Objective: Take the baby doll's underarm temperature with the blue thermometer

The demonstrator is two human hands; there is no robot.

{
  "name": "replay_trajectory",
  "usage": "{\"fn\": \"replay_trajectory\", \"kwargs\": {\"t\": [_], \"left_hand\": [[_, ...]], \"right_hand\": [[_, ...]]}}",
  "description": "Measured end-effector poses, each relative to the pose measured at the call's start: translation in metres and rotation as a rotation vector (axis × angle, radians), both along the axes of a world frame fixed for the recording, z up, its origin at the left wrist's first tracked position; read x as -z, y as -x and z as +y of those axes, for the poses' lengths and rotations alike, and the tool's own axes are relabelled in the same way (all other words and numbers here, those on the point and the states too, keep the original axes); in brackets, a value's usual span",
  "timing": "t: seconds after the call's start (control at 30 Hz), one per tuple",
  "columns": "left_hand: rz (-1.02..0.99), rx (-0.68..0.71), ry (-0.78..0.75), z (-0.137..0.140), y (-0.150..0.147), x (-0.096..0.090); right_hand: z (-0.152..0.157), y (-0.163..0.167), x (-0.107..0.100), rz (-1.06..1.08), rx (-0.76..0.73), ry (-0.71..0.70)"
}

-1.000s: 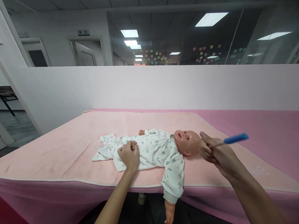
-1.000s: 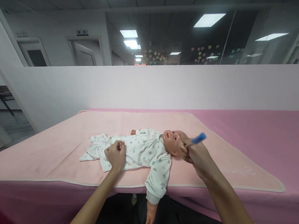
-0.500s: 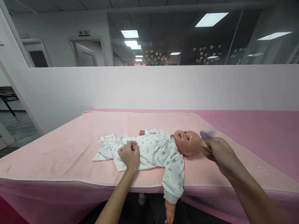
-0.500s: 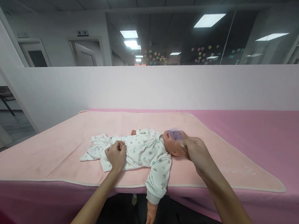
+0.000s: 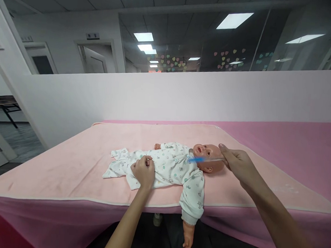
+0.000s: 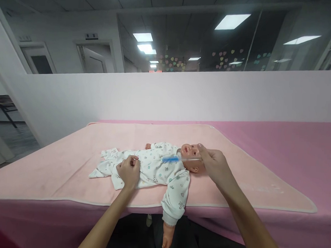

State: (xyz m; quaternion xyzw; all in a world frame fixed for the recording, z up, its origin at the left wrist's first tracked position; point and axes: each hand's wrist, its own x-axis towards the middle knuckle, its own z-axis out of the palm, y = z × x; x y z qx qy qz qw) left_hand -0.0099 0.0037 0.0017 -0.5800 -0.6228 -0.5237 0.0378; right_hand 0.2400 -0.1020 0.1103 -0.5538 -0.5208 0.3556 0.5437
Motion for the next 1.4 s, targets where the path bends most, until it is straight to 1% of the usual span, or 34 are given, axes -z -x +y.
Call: {"fn": "replay_trajectory", "kwargs": {"t": [0.1, 0.2, 0.33, 0.57, 0.67, 0.87, 1.1, 1.23, 1.4], "left_hand": [[0.001, 0.001, -0.008, 0.0000, -0.0001, 0.0000], [0.002, 0.001, -0.022, -0.0001, -0.0002, -0.0001], [0.001, 0.002, -0.019, -0.0004, -0.0001, -0.0001], [0.000, -0.003, -0.019, 0.0002, -0.0002, 0.0006], [-0.008, 0.002, -0.022, 0.0006, 0.0001, 0.0008], [-0.008, 0.001, -0.024, 0.0006, 0.0002, 0.0006], [-0.006, -0.004, -0.030, 0.0005, -0.0004, 0.0023], [-0.003, -0.008, -0.034, 0.0002, -0.0003, 0.0018], [-0.001, -0.003, -0.033, 0.0000, -0.0004, 0.0014]], "right_hand": [[-0.0015, -0.0006, -0.0003, 0.001, 0.017, -0.018], [-0.0021, -0.0016, -0.0012, 0.008, -0.021, -0.017], [-0.0009, -0.0031, -0.0017, -0.003, -0.006, 0.013], [0.0012, -0.0054, 0.0025, -0.021, 0.068, -0.023], [0.0010, -0.0041, 0.0018, -0.019, 0.061, -0.012], [0.0017, -0.0033, 0.0025, -0.046, 0.134, -0.015], [0.0000, -0.0057, 0.0008, -0.059, 0.071, 0.021], [0.0004, -0.0054, 0.0012, -0.064, 0.090, 0.016], [0.0010, -0.0057, 0.0018, -0.052, 0.010, 0.014]]}}
